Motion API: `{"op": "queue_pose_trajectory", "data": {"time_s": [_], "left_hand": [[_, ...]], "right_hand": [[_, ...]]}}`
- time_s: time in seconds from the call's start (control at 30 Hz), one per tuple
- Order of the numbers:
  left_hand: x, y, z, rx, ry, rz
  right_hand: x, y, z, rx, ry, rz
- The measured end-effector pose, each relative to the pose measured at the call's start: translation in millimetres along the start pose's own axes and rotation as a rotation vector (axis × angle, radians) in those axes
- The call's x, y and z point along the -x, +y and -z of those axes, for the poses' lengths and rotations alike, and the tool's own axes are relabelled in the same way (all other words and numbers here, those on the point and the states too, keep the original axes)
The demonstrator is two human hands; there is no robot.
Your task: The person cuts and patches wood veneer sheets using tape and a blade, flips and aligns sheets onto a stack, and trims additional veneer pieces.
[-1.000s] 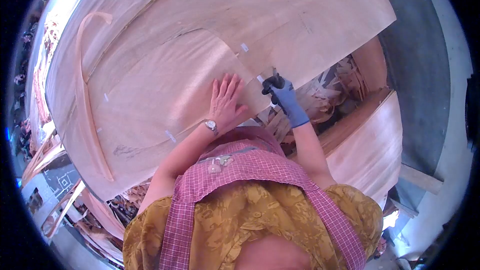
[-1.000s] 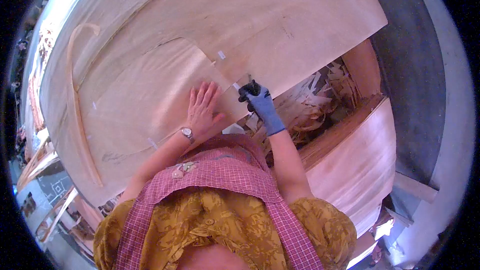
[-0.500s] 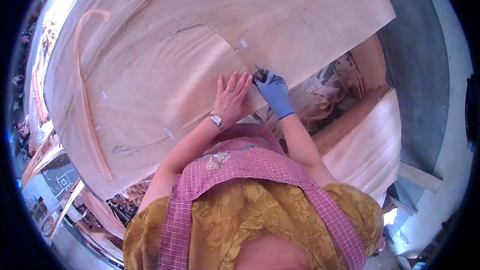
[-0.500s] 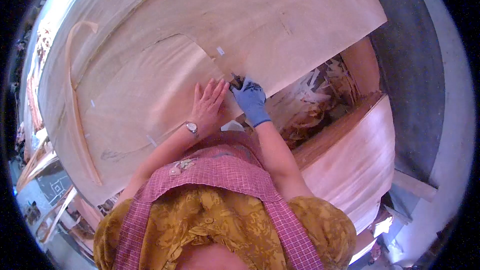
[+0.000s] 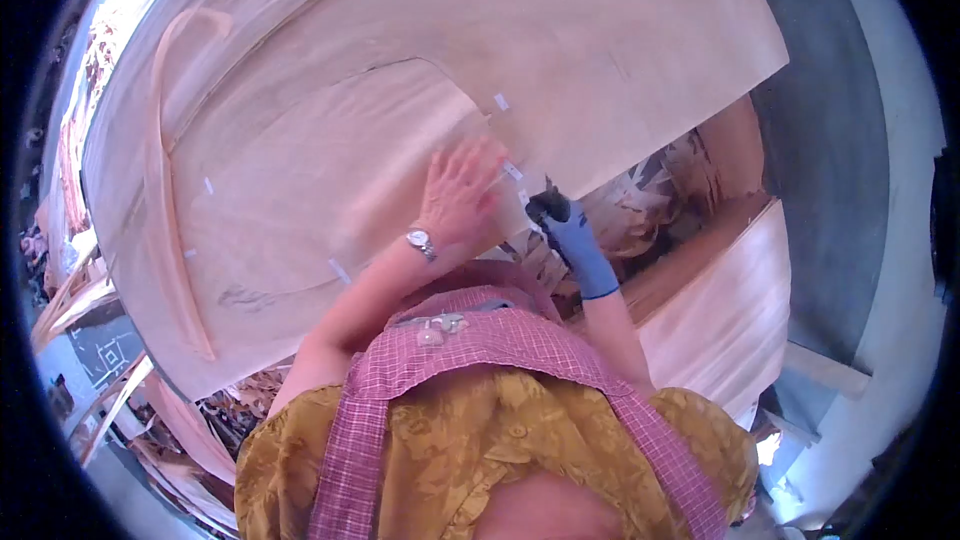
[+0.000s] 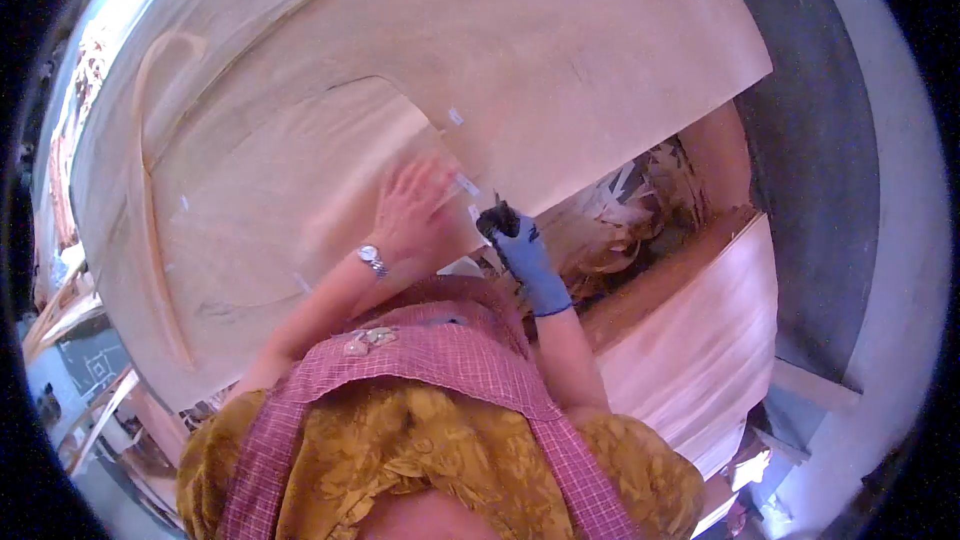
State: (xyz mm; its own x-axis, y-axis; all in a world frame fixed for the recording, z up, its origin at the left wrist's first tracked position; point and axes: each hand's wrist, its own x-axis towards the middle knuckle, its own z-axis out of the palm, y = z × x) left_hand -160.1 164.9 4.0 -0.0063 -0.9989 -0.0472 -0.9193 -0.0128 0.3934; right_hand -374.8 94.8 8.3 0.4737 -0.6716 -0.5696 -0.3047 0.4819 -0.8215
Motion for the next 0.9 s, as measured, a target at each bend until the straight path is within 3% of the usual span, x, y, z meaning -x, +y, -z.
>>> {"op": "queue_pose_trajectory", "data": {"time_s": [0.1,0.2,0.23,0.57,0.73,0.8,0.9], "left_hand": [[-1.2,-37.2,13.1,-0.033,0.121,0.19],[-6.1,-69.0,9.8,-0.027,0.132,0.162],[-8.1,-72.0,9.3,-0.038,0.071,0.18],[-37.8,-119.3,18.6,0.039,0.324,0.222],[-48.6,-140.1,28.6,0.142,0.377,0.264],[-55.2,-151.4,39.4,0.025,0.279,0.213],[-62.1,-167.9,32.7,-0.089,0.274,0.131]], "right_hand": [[-14.9,-38.1,-8.2,-0.083,-0.085,0.124],[-38.7,-77.8,-28.5,0.108,-0.061,0.103],[-51.2,-80.0,-34.0,0.097,-0.056,0.125],[-196.4,-115.6,-119.7,0.058,-0.183,0.256],[-239.0,-108.8,-141.1,0.146,-0.137,0.154],[-241.7,-109.1,-144.7,0.207,-0.124,0.117],[-235.9,-122.1,-134.6,0.349,-0.281,0.045]]}}
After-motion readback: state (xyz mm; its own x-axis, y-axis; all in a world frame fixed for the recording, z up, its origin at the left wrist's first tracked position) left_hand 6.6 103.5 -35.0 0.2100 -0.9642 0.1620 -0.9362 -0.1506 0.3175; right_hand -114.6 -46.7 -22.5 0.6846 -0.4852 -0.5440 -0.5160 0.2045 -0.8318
